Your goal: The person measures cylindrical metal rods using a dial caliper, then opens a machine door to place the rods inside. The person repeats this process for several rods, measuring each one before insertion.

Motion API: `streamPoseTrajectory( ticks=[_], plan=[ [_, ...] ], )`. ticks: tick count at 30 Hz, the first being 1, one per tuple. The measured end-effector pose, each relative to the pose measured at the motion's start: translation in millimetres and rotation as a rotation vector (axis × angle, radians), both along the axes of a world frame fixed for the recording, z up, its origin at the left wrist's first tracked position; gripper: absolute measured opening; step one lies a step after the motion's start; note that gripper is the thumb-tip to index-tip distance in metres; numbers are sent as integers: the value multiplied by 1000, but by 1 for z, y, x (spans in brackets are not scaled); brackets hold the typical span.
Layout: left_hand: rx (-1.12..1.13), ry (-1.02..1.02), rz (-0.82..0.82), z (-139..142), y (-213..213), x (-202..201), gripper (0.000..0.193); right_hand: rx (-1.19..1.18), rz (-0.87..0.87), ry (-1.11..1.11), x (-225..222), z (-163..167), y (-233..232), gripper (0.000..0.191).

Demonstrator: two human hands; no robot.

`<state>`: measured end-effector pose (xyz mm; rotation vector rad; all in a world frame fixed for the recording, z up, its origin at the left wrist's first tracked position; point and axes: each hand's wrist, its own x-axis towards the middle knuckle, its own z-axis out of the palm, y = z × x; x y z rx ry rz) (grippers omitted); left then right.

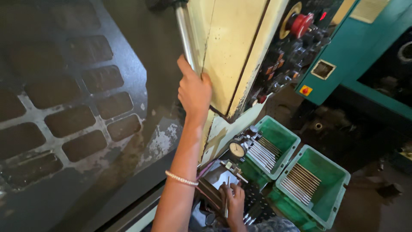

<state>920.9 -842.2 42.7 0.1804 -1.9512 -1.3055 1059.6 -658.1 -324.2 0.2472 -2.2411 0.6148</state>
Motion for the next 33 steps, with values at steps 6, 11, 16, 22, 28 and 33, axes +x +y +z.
streamPoseTrajectory(
  ticks=[6,11,16,22,28,33],
  plan=[
    [73,20,-106,19,-45,9,51,49,-50,77,11,18,-49,37],
    [131,-9,-130,34,-71,20,36,27,-25,45,27,40,-78,38],
    [275,48,-240,51,-95,32,35,-26,58,-10,46,56,-96,40],
    [419,128,-418,63,-120,47,29,-22,82,-8,68,74,-114,43],
    [465,144,-528,68,-139,57,24,-16,93,-9,94,91,-129,47],
    [497,174,-563,76,-148,64,24,-28,69,-36,107,102,-141,44]
  ],
)
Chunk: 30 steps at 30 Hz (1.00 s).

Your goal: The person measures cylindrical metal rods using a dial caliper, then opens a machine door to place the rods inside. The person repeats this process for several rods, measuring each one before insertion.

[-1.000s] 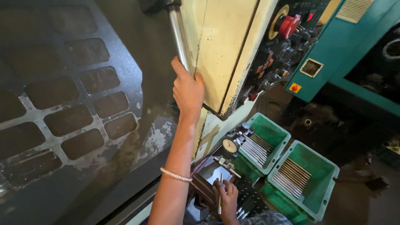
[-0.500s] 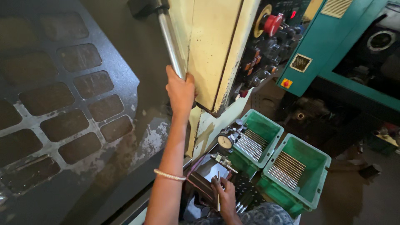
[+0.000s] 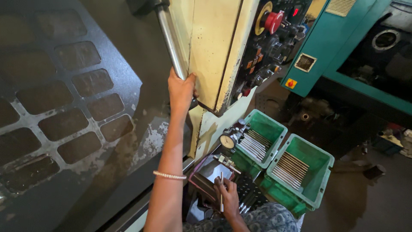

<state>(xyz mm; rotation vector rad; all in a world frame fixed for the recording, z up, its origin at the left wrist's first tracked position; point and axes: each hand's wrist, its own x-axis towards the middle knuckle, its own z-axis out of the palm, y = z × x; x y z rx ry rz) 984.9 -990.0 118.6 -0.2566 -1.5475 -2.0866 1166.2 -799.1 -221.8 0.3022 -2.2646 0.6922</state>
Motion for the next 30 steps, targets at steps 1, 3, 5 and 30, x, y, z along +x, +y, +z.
streamPoseTrajectory(
  ticks=[1,3,5,30],
  plan=[
    [-6,-20,23,3,-1,1,25,-1,-1,-4,1,2,-2,43],
    [-29,-51,66,8,-4,5,27,13,1,-19,4,6,-6,45],
    [-59,-74,111,11,-6,8,29,17,6,-32,6,8,-7,46],
    [-109,-116,168,3,2,-48,22,-14,-88,-29,-76,-7,3,40]
  ],
)
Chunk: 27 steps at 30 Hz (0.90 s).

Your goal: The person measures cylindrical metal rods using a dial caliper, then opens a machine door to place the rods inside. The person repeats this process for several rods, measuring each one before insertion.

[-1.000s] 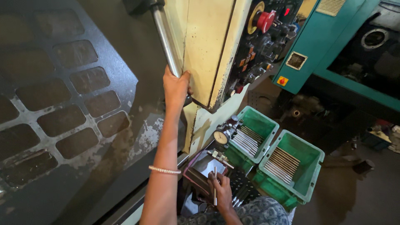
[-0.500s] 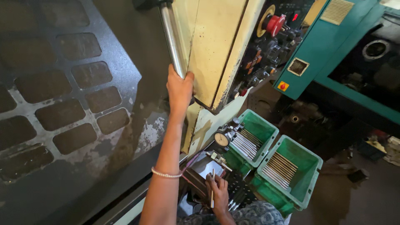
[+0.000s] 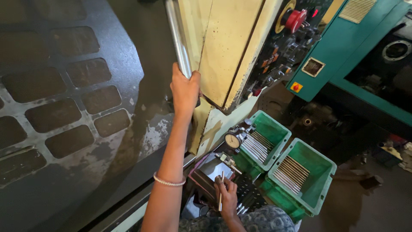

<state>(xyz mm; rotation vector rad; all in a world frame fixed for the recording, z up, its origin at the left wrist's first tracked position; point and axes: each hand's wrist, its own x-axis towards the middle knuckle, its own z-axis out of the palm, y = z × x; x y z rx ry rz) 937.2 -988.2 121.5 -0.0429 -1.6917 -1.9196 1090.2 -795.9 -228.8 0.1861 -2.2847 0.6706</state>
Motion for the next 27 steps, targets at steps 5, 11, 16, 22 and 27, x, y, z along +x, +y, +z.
streamPoseTrajectory(
  ticks=[5,11,16,22,27],
  plan=[
    [5,7,-6,-7,-8,3,22,-1,-2,-7,6,-8,-7,42],
    [-10,35,13,-3,-13,14,21,-4,-14,-29,16,-7,-10,44],
    [-1,42,2,0,-15,24,21,-10,9,-15,24,-6,-10,48],
    [9,46,-4,4,-19,33,20,3,19,-31,35,-2,-13,46],
    [9,58,-8,5,-24,37,20,-6,-19,-28,39,0,-19,42]
  ],
)
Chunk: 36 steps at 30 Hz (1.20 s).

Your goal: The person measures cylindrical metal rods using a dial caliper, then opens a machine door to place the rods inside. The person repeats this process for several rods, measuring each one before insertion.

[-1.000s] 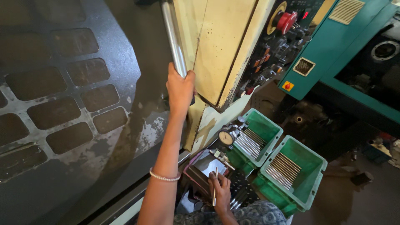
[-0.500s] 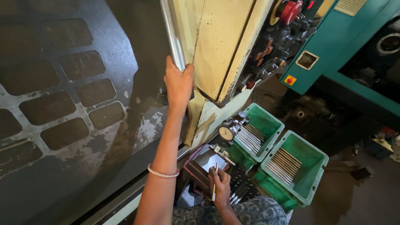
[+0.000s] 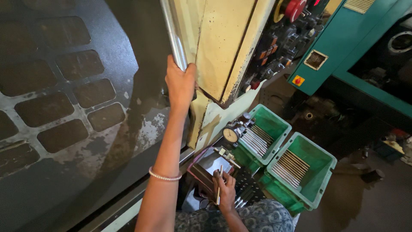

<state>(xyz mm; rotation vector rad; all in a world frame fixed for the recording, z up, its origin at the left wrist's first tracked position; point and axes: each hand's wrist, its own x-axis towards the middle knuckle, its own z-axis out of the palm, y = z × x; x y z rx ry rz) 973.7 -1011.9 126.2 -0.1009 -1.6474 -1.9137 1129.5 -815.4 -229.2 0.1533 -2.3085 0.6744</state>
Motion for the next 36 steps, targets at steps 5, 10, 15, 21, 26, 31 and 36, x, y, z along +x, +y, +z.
streamPoseTrajectory(
  ticks=[5,10,15,21,26,31,36],
  plan=[
    [24,-9,-22,1,-6,1,21,27,-12,-2,1,1,-5,43],
    [9,-19,-12,1,-10,1,20,19,-13,21,0,2,-12,44],
    [5,-17,-7,1,-16,3,19,23,-7,12,0,1,-18,42],
    [-5,-31,-2,-1,-20,4,20,26,-13,21,2,-3,-21,44],
    [6,-15,-21,-4,-25,4,20,72,-18,7,3,6,-29,34],
    [7,-20,0,-6,-28,4,22,158,62,23,2,48,-26,24],
    [-12,-19,11,-4,-29,-2,21,89,296,-36,-5,85,-12,15]
  ],
)
